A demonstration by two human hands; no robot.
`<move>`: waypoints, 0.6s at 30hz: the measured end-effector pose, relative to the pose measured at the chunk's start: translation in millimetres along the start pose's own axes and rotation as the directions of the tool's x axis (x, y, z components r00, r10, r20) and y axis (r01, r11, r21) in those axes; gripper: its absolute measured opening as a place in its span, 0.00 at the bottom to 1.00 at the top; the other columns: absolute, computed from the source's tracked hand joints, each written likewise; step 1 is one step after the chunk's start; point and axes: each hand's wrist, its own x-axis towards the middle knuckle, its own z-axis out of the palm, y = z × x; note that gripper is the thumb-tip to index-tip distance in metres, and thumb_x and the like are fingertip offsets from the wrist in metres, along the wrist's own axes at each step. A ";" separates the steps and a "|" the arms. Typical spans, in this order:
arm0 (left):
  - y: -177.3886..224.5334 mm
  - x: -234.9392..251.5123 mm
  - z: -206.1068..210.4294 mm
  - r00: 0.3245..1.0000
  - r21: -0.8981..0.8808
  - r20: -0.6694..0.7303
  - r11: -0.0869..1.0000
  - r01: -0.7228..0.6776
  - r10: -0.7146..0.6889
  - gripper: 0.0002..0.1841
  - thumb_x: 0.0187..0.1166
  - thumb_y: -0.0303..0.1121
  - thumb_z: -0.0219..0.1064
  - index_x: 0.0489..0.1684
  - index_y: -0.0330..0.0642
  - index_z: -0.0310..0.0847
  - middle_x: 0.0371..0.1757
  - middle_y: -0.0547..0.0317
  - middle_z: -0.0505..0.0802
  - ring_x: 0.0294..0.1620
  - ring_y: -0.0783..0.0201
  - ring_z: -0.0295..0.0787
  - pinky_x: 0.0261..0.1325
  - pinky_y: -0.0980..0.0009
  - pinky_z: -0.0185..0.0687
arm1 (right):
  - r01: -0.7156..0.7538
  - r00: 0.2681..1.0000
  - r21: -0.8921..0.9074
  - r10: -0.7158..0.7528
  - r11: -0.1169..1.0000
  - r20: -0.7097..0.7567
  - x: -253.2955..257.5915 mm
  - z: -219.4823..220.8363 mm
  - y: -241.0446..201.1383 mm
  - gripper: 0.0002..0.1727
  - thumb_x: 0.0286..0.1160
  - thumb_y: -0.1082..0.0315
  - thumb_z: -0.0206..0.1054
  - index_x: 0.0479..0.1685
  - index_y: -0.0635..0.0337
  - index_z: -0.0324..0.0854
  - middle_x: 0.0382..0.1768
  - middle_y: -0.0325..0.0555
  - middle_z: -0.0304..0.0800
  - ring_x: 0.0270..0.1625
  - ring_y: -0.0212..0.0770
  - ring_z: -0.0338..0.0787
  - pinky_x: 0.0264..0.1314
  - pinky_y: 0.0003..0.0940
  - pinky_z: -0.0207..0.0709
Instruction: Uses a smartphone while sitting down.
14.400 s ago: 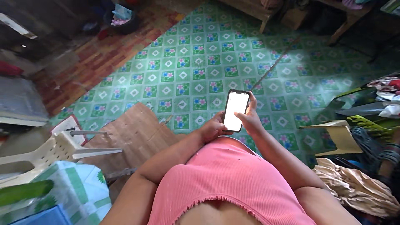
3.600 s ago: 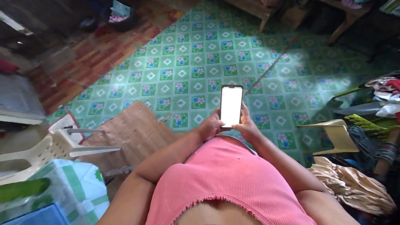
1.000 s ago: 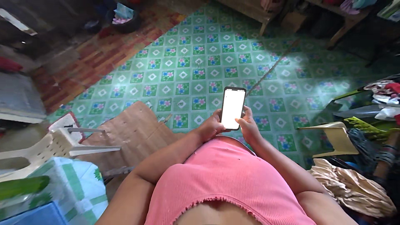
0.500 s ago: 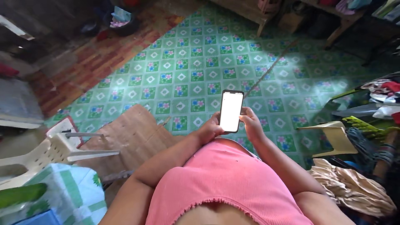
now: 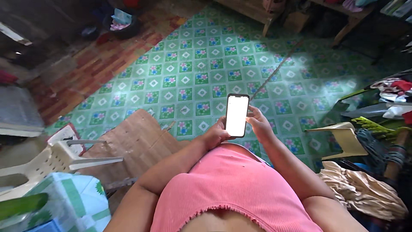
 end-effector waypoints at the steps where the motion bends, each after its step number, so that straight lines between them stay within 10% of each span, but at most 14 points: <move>1: -0.1 0.1 -0.1 1.000 -0.003 -0.002 1.000 0.001 -0.001 0.41 0.65 0.09 0.52 0.83 0.46 0.47 0.68 0.41 0.84 0.62 0.49 0.90 0.65 0.51 0.88 | -0.005 1.000 -0.005 0.005 1.000 0.000 0.1 0.4 -0.7 0.28 0.81 0.75 0.52 0.82 0.56 0.66 0.56 0.49 0.87 0.54 0.37 0.88 0.58 0.38 0.82; 13: -0.2 2.6 -1.4 1.000 0.020 0.008 1.000 0.004 -0.004 0.39 0.66 0.10 0.53 0.81 0.46 0.49 0.67 0.43 0.84 0.62 0.51 0.90 0.65 0.53 0.88 | 0.014 0.999 0.048 -0.012 0.999 -0.046 1.1 4.2 3.0 0.24 0.80 0.77 0.53 0.75 0.57 0.67 0.53 0.46 0.89 0.52 0.36 0.90 0.56 0.38 0.84; 18: 2.0 3.5 -0.4 1.000 0.028 -0.010 1.000 0.010 -0.010 0.39 0.66 0.09 0.53 0.81 0.47 0.50 0.68 0.43 0.84 0.62 0.50 0.90 0.65 0.52 0.88 | 0.008 0.999 0.183 -0.017 0.983 0.044 0.4 2.3 18.8 0.34 0.65 0.79 0.56 0.79 0.57 0.62 0.59 0.47 0.85 0.55 0.36 0.87 0.59 0.37 0.82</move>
